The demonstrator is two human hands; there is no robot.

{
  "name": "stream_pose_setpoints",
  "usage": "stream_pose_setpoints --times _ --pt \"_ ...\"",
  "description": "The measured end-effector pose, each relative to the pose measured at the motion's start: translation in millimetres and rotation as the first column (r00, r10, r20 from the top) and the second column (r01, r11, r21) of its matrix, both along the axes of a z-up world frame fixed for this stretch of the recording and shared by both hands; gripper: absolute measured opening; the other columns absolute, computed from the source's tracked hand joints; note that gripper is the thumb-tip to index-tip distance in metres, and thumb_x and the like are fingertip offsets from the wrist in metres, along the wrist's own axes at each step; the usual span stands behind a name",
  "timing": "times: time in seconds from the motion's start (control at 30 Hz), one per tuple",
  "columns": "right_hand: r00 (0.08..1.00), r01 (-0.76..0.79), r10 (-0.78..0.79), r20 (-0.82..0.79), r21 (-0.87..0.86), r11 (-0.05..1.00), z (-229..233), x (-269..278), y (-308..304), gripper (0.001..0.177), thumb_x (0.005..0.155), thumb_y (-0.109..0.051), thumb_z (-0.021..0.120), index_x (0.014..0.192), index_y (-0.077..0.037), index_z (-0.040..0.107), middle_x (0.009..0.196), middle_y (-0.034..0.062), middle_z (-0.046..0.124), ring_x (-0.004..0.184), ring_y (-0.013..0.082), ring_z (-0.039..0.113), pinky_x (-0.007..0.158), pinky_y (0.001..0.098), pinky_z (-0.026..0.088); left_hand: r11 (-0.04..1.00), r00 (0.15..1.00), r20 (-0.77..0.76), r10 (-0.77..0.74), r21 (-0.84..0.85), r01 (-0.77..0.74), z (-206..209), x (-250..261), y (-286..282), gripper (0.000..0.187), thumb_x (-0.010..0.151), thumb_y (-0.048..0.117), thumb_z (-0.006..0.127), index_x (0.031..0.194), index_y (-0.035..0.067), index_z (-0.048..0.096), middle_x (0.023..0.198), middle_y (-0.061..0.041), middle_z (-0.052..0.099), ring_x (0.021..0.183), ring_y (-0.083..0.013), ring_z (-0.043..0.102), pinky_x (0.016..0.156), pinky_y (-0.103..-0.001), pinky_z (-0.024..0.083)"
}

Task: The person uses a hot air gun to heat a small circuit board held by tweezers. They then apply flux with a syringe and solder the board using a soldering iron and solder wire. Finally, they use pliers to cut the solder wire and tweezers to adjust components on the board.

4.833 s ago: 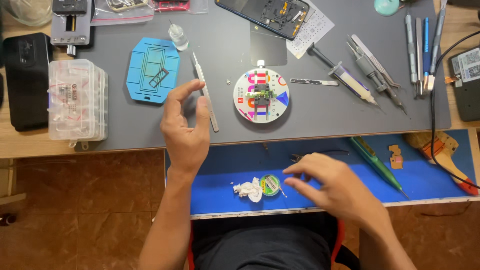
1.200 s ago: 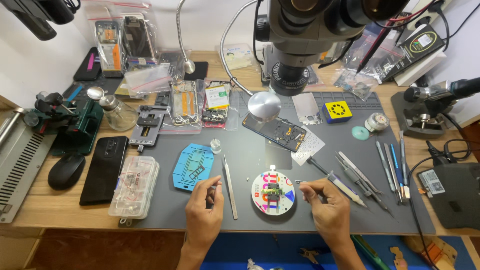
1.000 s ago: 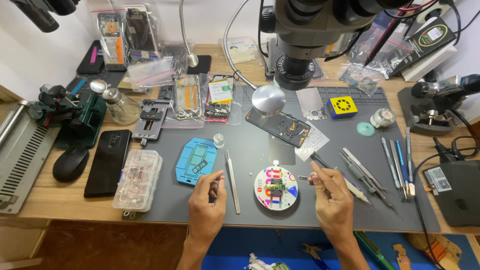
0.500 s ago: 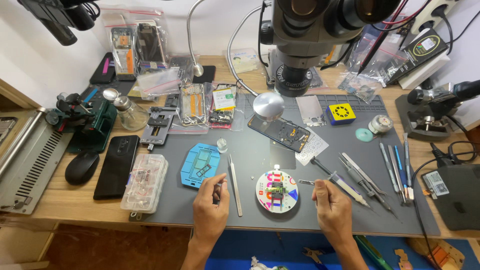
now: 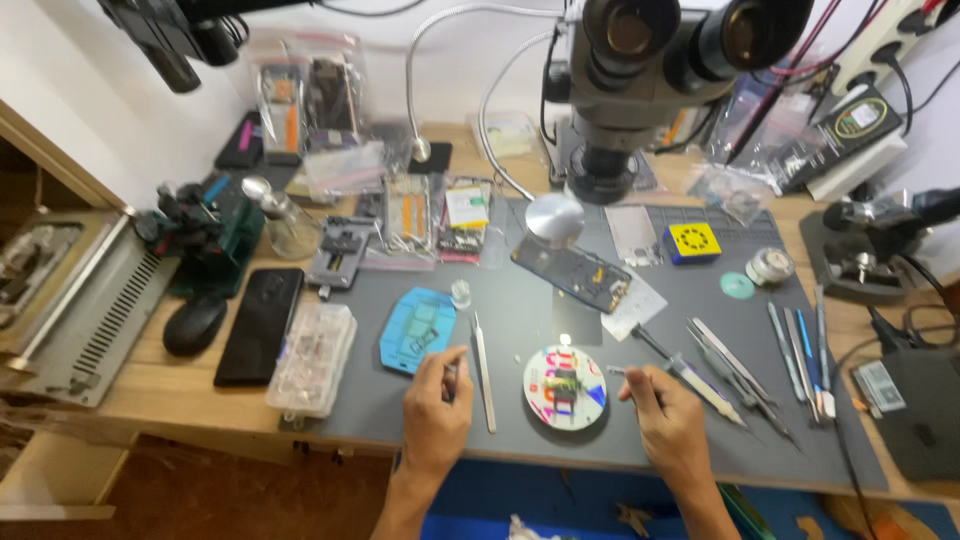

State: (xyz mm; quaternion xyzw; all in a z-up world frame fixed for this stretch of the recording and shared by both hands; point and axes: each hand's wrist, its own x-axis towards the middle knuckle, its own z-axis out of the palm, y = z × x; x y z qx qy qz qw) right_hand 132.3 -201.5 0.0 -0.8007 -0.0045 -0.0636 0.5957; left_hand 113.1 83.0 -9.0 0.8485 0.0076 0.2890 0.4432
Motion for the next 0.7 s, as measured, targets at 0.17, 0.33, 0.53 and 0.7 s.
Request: stream_pose_setpoints --times 0.17,0.33,0.53,0.7 --pt "0.996 0.062 -0.061 0.066 -0.012 0.998 -12 2 -3 0.023 0.099 -0.025 0.071 0.091 -0.006 0.081 0.067 0.0011 0.057 0.064 0.0109 0.050 0.064 0.0252 0.041 0.998 1.000 0.004 0.022 -0.055 -0.021 2 -2 -1 0.026 0.098 0.008 0.063 0.122 0.009 0.072 0.099 -0.002 0.068 0.066 -0.0119 0.057 0.062 -0.028 0.053" --pt "0.987 0.045 -0.043 0.158 -0.008 0.999 -2 7 0 0.022 0.098 -0.020 0.069 0.108 -0.007 0.083 0.089 0.0037 0.070 0.079 0.0134 0.065 0.072 0.0253 0.051 0.998 0.999 0.016 0.031 -0.064 -0.030 -2 8 2 0.025 0.097 0.010 0.064 0.120 0.011 0.073 0.095 -0.001 0.068 0.063 -0.0112 0.057 0.061 -0.028 0.053" --pt "0.993 0.066 -0.073 0.097 0.071 0.995 0 3 4 0.021 0.096 -0.009 0.072 0.116 -0.004 0.076 0.095 0.0094 0.075 0.086 0.0166 0.074 0.087 0.0259 0.058 0.996 1.000 -0.013 0.018 -0.091 -0.019 1 -1 5 0.023 0.098 0.013 0.064 0.119 0.010 0.074 0.094 -0.001 0.068 0.064 -0.0110 0.056 0.063 -0.029 0.051" --pt "0.987 0.069 -0.050 0.156 -0.115 0.991 1 -1 3 0.031 0.106 -0.031 0.060 0.087 -0.008 0.071 0.079 0.0014 0.068 0.072 0.0123 0.061 0.073 0.0269 0.049 0.999 1.000 0.009 0.004 -0.052 -0.004 5 -4 0 0.022 0.099 0.011 0.063 0.119 0.009 0.073 0.095 -0.001 0.068 0.063 -0.0110 0.057 0.063 -0.029 0.051"
